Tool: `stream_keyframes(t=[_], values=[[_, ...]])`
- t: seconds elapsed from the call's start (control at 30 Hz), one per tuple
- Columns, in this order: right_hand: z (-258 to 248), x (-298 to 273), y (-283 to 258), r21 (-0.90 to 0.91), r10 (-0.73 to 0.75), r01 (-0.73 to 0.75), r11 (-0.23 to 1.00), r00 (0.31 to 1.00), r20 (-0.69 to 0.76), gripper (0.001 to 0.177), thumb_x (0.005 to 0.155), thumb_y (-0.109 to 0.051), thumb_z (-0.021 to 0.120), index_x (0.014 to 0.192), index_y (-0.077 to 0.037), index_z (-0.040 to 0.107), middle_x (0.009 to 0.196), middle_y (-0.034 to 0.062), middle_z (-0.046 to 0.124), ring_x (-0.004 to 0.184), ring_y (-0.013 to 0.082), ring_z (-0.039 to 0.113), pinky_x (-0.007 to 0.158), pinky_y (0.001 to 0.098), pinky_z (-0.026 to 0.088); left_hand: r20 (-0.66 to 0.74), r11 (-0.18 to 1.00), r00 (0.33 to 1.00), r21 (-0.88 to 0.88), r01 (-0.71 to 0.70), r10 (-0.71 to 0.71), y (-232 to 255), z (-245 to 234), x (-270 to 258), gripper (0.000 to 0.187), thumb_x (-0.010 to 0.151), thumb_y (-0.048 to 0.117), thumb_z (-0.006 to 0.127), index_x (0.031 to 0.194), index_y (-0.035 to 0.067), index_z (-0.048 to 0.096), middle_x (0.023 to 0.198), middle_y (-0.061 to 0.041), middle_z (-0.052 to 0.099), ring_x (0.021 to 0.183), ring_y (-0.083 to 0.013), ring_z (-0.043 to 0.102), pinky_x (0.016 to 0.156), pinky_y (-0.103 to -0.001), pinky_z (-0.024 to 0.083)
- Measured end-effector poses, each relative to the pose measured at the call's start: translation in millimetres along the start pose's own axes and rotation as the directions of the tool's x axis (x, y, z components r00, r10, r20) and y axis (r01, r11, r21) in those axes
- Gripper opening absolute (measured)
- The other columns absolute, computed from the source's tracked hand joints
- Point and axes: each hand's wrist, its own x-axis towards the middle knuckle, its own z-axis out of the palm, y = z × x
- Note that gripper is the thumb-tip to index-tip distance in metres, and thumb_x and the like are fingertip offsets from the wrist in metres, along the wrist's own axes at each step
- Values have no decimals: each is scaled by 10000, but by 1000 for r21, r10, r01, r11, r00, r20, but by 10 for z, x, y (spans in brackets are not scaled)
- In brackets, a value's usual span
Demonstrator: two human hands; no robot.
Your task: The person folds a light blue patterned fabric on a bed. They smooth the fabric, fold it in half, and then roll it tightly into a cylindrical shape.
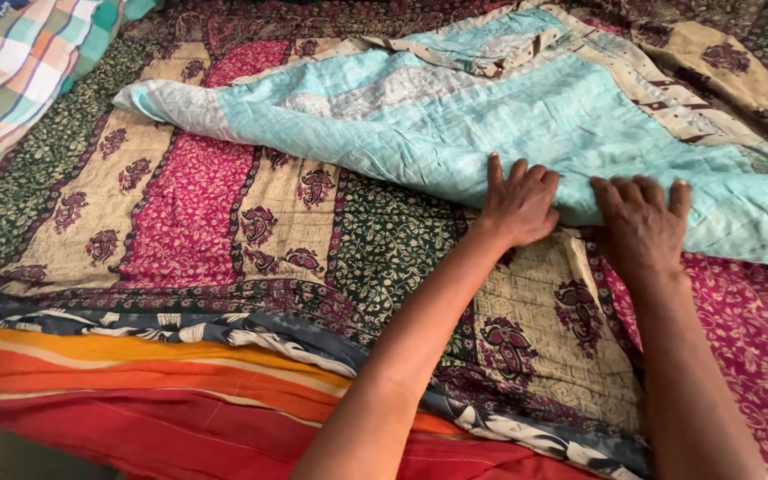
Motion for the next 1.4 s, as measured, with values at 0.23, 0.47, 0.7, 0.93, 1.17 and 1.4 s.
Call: stream_keyframes(t=[0.23, 0.47, 0.7, 0.93, 1.17, 1.4], values=[[46, 182, 154, 125, 37, -54, 991, 990, 135, 458, 854, -436, 814, 1268, -279, 698, 1205, -27, 771, 1200, 212, 680, 1106, 439, 420, -506, 975, 846, 214, -63, 166, 413, 440, 158, 645, 805, 150, 588, 1442, 107, 498, 1353, -130, 575, 1287, -351, 536, 1118, -703, 298], [55, 122, 285, 35, 8, -9, 999, 999, 47, 843, 658, -603, 827, 1405, -280, 607, 1441, 45, 612, 1342, 287, 522, 1097, 588, 314, -276, 983, 947, 125, -134, 164, 344, 281, 253, 364, 968, 98, 594, 1328, 146, 569, 1270, -68, 611, 1249, -282, 585, 1162, -729, 328], [228, -195, 781, 12, 88, -89, 996, 994, 70, 863, 712, -377, 833, 1525, -280, 563, 1569, -7, 580, 1475, 252, 484, 1191, 693, 249, -180, 982, 983, 189, -1, 36, 778, 25, 206, 399, 1023, 183, 570, 1399, 54, 537, 1478, -258, 509, 1375, -532, 469, 1133, -736, 267], [335, -281, 900, 38, 49, -51, 998, 998, 48, 636, 824, -413, 800, 1407, -249, 604, 1466, -47, 650, 1409, 208, 556, 1254, 608, 295, -455, 969, 856, 97, -228, 247, 1081, 294, 394, 574, 859, 152, 599, 1429, 146, 531, 1388, -134, 592, 1301, -399, 544, 1094, -729, 324], [88, -349, 1013, 22, 54, -54, 998, 998, -17, 913, 632, -484, 812, 1481, -256, 565, 1578, 87, 507, 1480, 317, 421, 1219, 562, 236, -81, 976, 972, 26, -218, 219, 1103, 26, 438, 395, 942, 118, 594, 1335, 158, 607, 1264, -51, 682, 1256, -267, 627, 1156, -663, 351], [285, -411, 1154, -174, 160, -135, 976, 977, 139, 700, 881, -226, 730, 1549, -304, 535, 1538, -51, 587, 1471, 192, 475, 1257, 686, 150, -141, 993, 987, 96, -67, 81, 1639, -108, 473, 740, 804, 253, 677, 1488, 109, 435, 1495, -251, 480, 1340, -509, 476, 1074, -666, 275]])
